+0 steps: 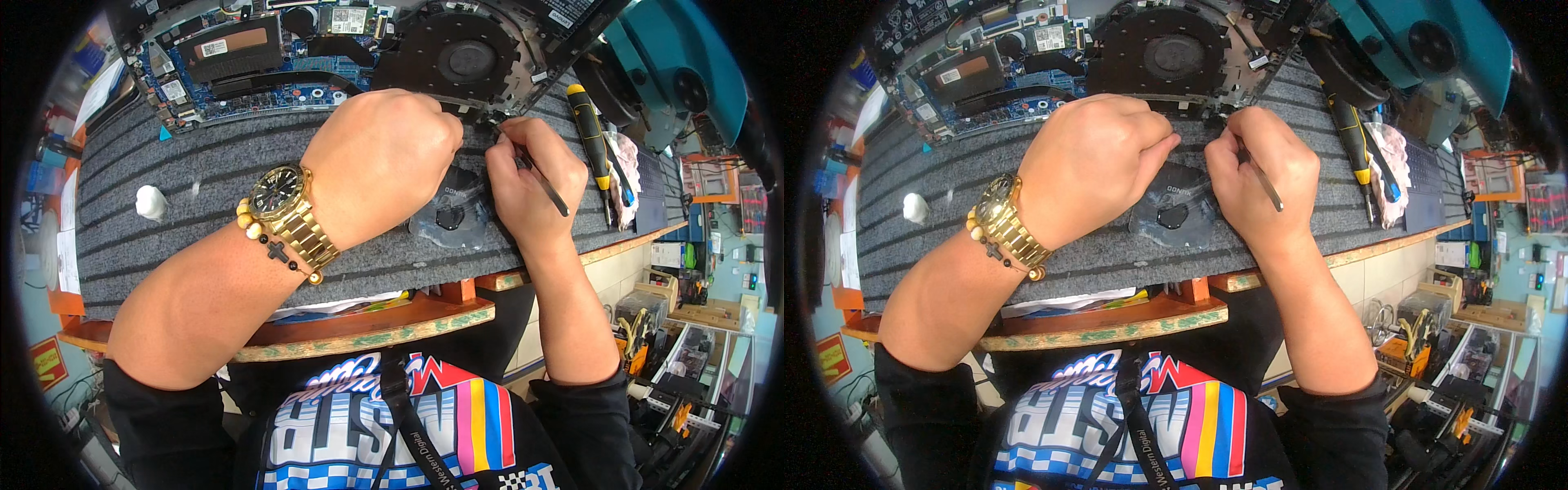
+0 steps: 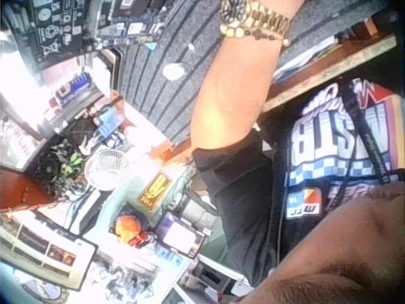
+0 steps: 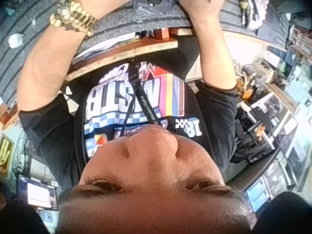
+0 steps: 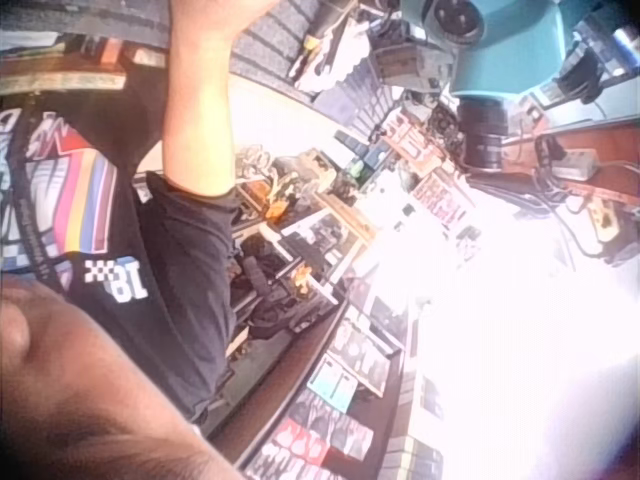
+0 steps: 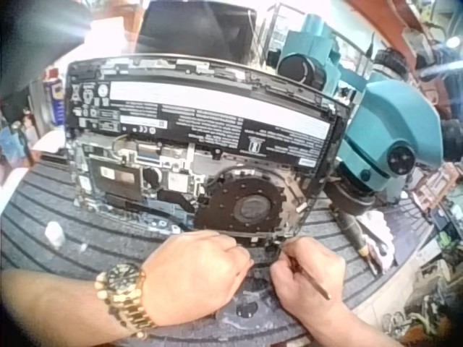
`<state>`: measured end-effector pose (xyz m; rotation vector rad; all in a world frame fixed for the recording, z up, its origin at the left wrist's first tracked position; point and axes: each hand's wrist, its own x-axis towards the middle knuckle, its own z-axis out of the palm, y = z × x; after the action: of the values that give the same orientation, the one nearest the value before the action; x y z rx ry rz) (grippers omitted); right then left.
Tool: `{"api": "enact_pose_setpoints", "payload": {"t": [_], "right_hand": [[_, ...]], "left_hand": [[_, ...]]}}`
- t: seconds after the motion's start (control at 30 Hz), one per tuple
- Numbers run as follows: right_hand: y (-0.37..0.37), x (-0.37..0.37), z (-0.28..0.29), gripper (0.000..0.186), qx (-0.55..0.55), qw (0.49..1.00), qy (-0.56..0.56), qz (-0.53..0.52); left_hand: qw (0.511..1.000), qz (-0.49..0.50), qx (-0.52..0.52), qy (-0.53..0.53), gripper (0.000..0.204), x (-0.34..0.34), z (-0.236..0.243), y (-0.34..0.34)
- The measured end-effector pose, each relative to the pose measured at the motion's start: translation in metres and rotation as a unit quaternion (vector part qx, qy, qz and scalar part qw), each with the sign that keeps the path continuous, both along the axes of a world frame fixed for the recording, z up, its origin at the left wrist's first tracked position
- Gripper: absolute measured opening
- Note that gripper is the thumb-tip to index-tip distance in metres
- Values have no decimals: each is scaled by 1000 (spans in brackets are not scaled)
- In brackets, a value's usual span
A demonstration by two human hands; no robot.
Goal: The person uses tweezers to work on the internal components of an open laptop, then walks to a shelf to retrieve a boxed keyboard and presents it.
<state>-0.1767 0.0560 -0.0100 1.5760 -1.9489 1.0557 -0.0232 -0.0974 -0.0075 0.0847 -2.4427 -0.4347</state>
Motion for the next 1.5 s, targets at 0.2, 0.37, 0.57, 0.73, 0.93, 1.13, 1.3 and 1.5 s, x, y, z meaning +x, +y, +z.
{"api": "enact_pose_setpoints", "payload": {"t": [0.2, 0.37, 0.57, 0.73, 0.93, 1.13, 1.3, 1.5], "right_hand": [[8, -3, -4, 11, 2, 999, -34, -11], [8, -5, -6, 13, -6, 999, -52, 3], [8, -4, -3, 13, 4, 1000, -29, 2], [7, -4, 1, 11, 22, 999, -47, 1], [14, -8, -3, 7, 2, 992, -128, 13], [15, -7, -4, 9, 12, 991, -130, 3], [14, -7, -3, 10, 18, 994, -108, 2], [12, -7, -3, 10, 12, 995, -103, 6]], "left_hand": [[1000, -3, 1, 4, 14, 0, 0, -1], [1000, -6, 4, 2, 14, 0, -1, -1], [1000, -5, 2, 7, 14, 0, 0, -1], [1000, -1, -1, 3, 15, 0, 0, -1], [1000, -6, -1, 5, 15, -1, 0, -1], [1000, -4, 3, 5, 14, -1, 0, -1], [1000, -3, 5, 3, 14, -1, 0, -1], [1000, -2, 2, 5, 14, -1, 0, -1]]}}
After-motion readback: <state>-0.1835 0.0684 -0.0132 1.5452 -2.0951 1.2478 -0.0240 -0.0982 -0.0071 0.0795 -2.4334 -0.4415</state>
